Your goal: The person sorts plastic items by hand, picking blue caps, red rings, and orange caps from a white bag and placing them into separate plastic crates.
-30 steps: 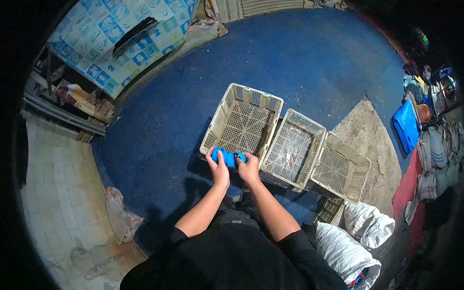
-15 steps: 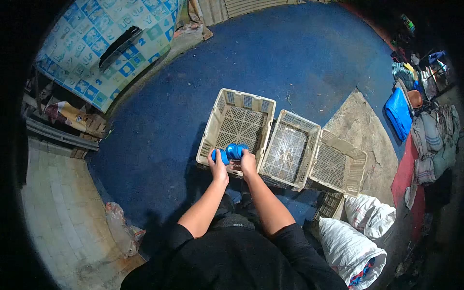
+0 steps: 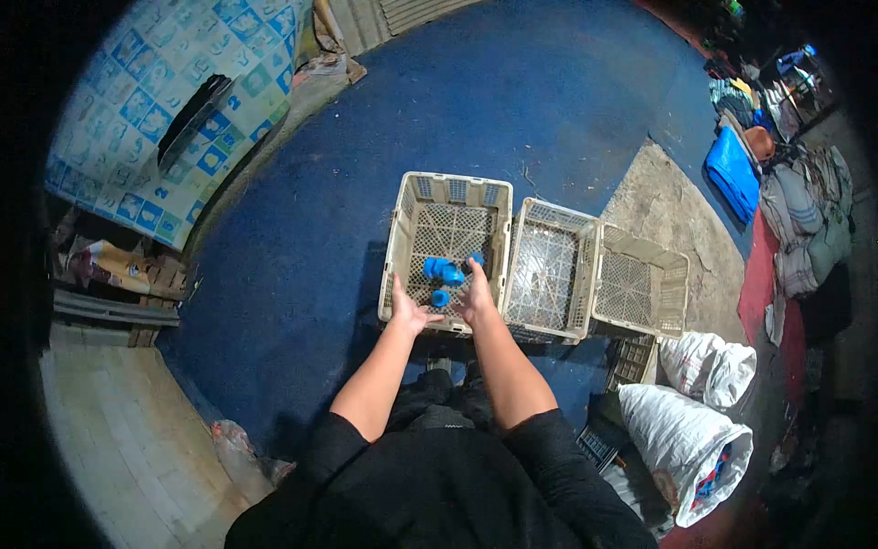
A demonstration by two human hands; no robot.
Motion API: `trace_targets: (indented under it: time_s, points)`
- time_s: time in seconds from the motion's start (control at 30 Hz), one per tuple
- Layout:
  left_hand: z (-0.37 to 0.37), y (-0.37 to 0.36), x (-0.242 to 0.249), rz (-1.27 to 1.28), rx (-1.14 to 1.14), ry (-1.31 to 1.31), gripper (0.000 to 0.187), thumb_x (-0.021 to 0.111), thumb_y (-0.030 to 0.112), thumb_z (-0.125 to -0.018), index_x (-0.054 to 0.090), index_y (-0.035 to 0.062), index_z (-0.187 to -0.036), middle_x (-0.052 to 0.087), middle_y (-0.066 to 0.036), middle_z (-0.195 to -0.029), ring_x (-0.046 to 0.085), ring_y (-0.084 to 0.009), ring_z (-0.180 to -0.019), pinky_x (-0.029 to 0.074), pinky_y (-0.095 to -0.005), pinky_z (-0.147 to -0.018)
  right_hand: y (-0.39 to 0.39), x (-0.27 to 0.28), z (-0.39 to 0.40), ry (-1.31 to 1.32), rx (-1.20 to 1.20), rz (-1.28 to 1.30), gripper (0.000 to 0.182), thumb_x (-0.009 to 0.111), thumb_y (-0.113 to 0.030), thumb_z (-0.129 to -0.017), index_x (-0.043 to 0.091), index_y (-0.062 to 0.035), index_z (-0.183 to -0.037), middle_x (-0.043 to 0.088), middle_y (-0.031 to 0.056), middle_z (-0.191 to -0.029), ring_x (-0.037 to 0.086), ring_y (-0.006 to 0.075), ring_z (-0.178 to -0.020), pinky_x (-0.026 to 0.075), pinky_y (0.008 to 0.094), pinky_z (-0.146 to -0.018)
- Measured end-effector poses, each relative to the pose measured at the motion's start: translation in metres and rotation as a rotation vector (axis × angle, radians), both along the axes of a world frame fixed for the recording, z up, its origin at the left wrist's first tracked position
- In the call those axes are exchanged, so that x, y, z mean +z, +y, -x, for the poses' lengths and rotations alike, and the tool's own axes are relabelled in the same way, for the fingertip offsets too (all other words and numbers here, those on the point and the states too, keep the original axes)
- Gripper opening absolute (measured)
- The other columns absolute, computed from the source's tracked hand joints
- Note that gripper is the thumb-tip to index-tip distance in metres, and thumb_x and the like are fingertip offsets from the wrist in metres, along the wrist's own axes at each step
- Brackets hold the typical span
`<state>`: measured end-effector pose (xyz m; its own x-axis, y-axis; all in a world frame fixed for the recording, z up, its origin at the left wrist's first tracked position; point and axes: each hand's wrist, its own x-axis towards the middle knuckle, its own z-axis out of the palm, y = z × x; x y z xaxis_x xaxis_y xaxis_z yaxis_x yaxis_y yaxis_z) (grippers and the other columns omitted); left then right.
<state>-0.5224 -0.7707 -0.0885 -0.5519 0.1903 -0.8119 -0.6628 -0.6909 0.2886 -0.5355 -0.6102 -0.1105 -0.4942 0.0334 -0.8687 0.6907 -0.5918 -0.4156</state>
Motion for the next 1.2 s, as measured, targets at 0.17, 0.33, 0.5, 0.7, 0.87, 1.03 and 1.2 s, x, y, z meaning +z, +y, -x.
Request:
trace_targets:
  time_s: [0.17, 0.33, 0.5, 0.7, 0.87, 1.03, 1.2]
  points:
    - [-0.043, -0.046, -0.009, 0.277, -0.155, 0.145, 0.087, 0.042, 0.072, -0.096, 0.025, 0.0191, -0.163, 0.019, -0.013, -0.170, 0.018, -0.0324, -0.156, 0.019, -0.0681, -0.118, 0.046, -0.003, -0.076, 0.233, 0.042, -0.002, 0.076, 0.060, -0.052, -0.097, 0.035, -0.0101, -0.155, 0.045, 0.0159, -0.155, 0.043, 0.0290, -0.142, 0.033, 0.0517, -0.114]
    - [-0.081, -0.078, -0.036, 0.280, -0.340, 0.197, 0.062, 0.043, 0.047, -0.107, 0.043, 0.0058, -0.153, 0.044, -0.014, -0.158, 0.038, -0.0262, -0.149, 0.033, -0.0466, -0.119, 0.106, 0.016, -0.228, 0.180, -0.194, -0.051, 0.045, 0.060, -0.040, -0.101, 0.059, -0.0096, -0.133, 0.067, 0.0072, -0.131, 0.062, 0.0211, -0.118, 0.045, 0.0410, -0.099]
    - [-0.102, -0.022, -0.033, 0.270, -0.640, 0.294, 0.053, 0.044, 0.038, -0.108, 0.051, 0.0005, -0.145, 0.060, -0.015, -0.144, 0.056, -0.0248, -0.134, 0.042, -0.0389, -0.111, 0.141, 0.026, -0.411, -0.143, -0.528, -0.283, 0.040, 0.062, -0.034, -0.099, 0.059, -0.0095, -0.131, 0.065, 0.0098, -0.130, 0.059, 0.0229, -0.122, 0.048, 0.0398, -0.097]
    - [-0.129, 0.111, -0.020, 0.353, -1.026, 0.460, 0.050, 0.046, 0.038, -0.108, 0.060, -0.0004, -0.135, 0.068, -0.014, -0.132, 0.064, -0.0231, -0.122, 0.048, -0.0361, -0.101, 0.182, 0.021, -0.583, -0.209, -1.253, -0.423, 0.038, 0.065, -0.034, -0.096, 0.060, -0.0107, -0.126, 0.063, 0.0112, -0.123, 0.060, 0.0248, -0.114, 0.050, 0.0453, -0.094]
    - [-0.188, 0.295, -0.014, 0.274, -1.037, 0.608, 0.032, 0.059, 0.030, -0.103, 0.064, 0.0031, -0.120, 0.072, -0.007, -0.104, 0.067, -0.0139, -0.084, 0.053, -0.0282, -0.074, 0.300, 0.032, -0.685, -0.029, -1.749, -0.619, 0.032, 0.073, -0.026, -0.094, 0.058, -0.0125, -0.119, 0.063, 0.0031, -0.099, 0.062, 0.0189, -0.088, 0.053, 0.0383, -0.073]
    - [-0.366, 0.526, 0.073, 0.006, -1.294, 0.881, 0.022, 0.066, 0.019, -0.099, 0.064, 0.0053, -0.116, 0.060, 0.002, -0.091, 0.055, -0.0063, -0.072, 0.047, -0.0215, -0.061, 0.454, 0.081, -0.706, -0.189, -1.951, -0.855, 0.035, 0.085, -0.037, -0.083, 0.059, -0.0150, -0.094, 0.058, -0.0002, -0.085, 0.056, 0.0130, -0.070, 0.049, 0.0343, -0.063]
    - [-0.544, 0.704, 0.102, 0.153, -1.555, 0.914, 0.069, 0.085, 0.034, -0.082, 0.047, 0.0077, -0.133, 0.055, -0.016, -0.130, 0.060, -0.0254, -0.104, 0.058, -0.0362, -0.072, 0.574, 0.071, -0.712, -0.907, -2.091, -0.828, 0.063, 0.096, -0.046, -0.063, 0.070, 0.0027, -0.093, 0.072, 0.0169, -0.098, 0.068, 0.0258, -0.085, 0.057, 0.0443, -0.079]
